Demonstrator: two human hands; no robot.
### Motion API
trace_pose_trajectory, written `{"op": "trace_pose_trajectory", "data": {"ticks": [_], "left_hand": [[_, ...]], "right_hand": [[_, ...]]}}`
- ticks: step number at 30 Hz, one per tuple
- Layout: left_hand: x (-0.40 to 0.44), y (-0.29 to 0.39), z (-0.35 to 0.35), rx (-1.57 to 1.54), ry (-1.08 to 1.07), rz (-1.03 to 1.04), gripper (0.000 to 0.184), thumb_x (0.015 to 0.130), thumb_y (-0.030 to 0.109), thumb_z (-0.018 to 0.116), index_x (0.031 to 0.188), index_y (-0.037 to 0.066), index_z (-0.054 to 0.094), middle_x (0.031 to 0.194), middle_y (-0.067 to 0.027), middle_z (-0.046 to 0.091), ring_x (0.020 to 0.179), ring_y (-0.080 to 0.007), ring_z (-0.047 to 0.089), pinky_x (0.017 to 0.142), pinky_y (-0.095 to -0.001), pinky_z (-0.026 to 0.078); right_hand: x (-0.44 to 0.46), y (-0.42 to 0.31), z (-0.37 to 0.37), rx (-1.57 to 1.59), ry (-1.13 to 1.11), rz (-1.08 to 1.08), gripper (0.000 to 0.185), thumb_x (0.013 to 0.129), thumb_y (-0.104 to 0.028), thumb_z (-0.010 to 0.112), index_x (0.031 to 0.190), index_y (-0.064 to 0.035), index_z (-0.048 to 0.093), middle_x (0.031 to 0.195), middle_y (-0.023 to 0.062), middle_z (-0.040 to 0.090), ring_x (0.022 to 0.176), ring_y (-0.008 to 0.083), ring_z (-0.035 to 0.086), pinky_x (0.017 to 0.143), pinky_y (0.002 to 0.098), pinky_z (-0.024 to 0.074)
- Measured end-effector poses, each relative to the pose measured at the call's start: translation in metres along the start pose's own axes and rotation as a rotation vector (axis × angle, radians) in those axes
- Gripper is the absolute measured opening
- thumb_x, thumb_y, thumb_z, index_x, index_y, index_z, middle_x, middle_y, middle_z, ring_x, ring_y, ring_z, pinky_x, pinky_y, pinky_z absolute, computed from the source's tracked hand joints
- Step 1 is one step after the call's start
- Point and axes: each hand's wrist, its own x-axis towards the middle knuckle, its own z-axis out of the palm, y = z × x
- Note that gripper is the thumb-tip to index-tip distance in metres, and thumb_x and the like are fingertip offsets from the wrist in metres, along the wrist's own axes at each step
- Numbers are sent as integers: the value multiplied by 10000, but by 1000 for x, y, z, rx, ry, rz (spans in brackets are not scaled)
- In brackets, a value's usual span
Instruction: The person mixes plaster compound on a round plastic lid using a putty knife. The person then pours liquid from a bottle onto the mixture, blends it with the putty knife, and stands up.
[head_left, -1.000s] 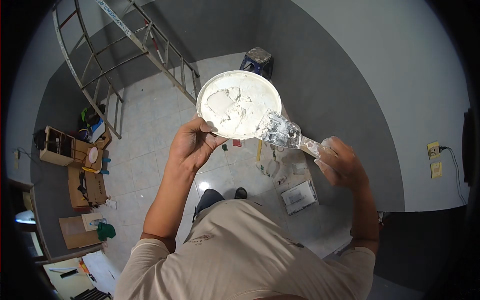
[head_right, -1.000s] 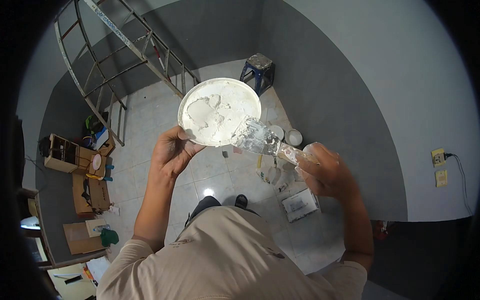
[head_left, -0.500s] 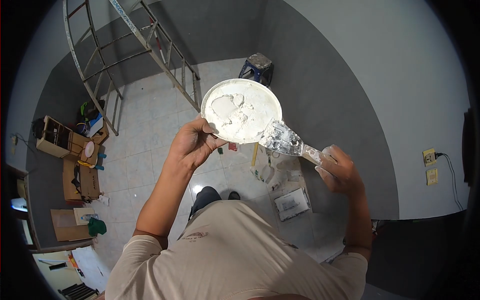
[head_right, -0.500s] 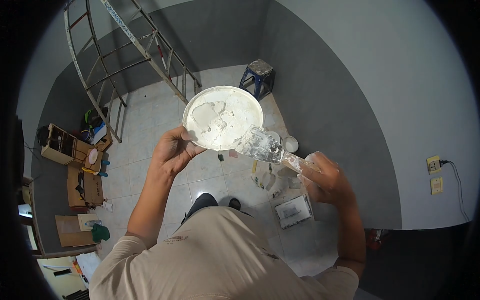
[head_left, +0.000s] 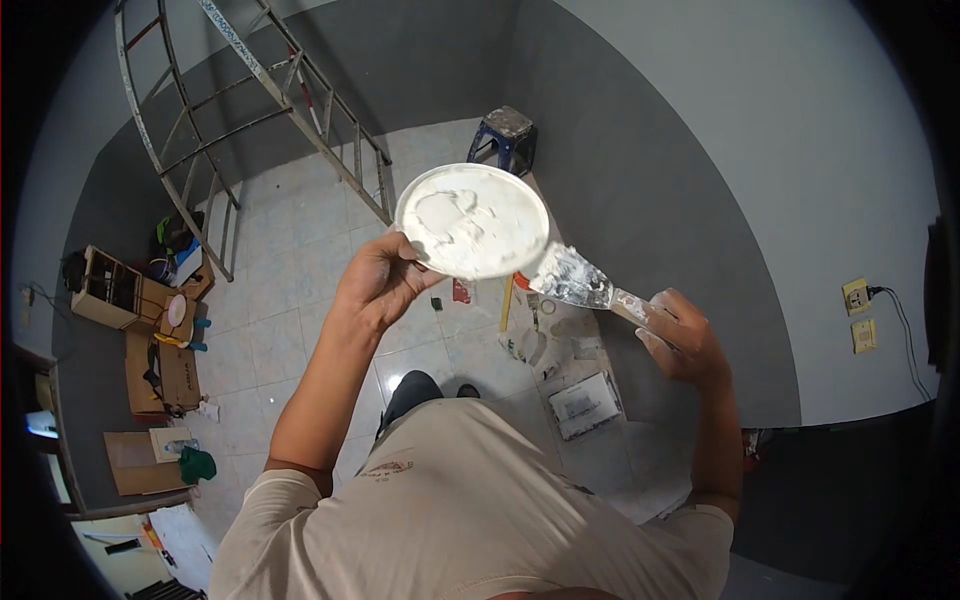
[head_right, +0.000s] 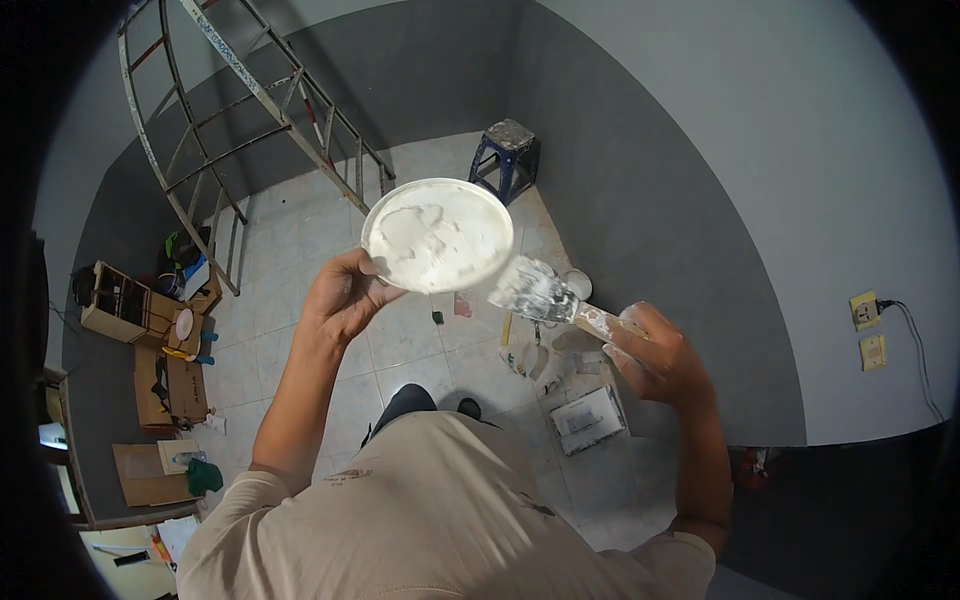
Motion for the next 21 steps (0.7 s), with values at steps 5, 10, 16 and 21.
{"op": "trace_pose_trajectory", "data": {"ticks": [5, 10, 16, 21], "left_hand": [[5, 24, -12, 42, 32, 171, 634, 806, -102, 418, 1432, -175, 349, 1474, -330, 465, 1329, -460, 561, 1129, -613, 509], [-15, 36, 3, 2, 19, 287, 617, 850, -89, 417, 1459, -152, 341, 1505, -315, 452, 1398, -443, 504, 1173, -611, 461], [-9, 0, -14, 23, -142, 212, 717, 759, 86, 520, 1456, -67, 451, 1442, -236, 579, 1260, -349, 630, 905, -435, 599], [1, -33, -12, -26, -214, 133, 759, 750, 90, 507, 1484, -81, 417, 1461, -254, 559, 1253, -382, 638, 944, -473, 605]], "right_hand": [[-37, 42, 10, 61, 44, 143, 328, 819, 2, 739, 1142, 40, 699, 894, 166, 599, 751, 306, 625, 659, 388, 527], [-69, 71, 37, 551, 461, 628, 342, 983, -111, 625, 1273, 69, 640, 959, 133, 648, 740, 186, 609, 617, 305, 486], [-34, 26, 62, 1499, 531, 555, 585, 981, -263, 577, 1458, 50, 450, 1059, 167, 680, 670, 100, 569, 549, 237, 434], [-6, 5, 22, 1258, 389, 672, 484, 996, -154, 627, 1411, 69, 517, 1033, 159, 732, 805, 133, 669, 695, 239, 536]]}}
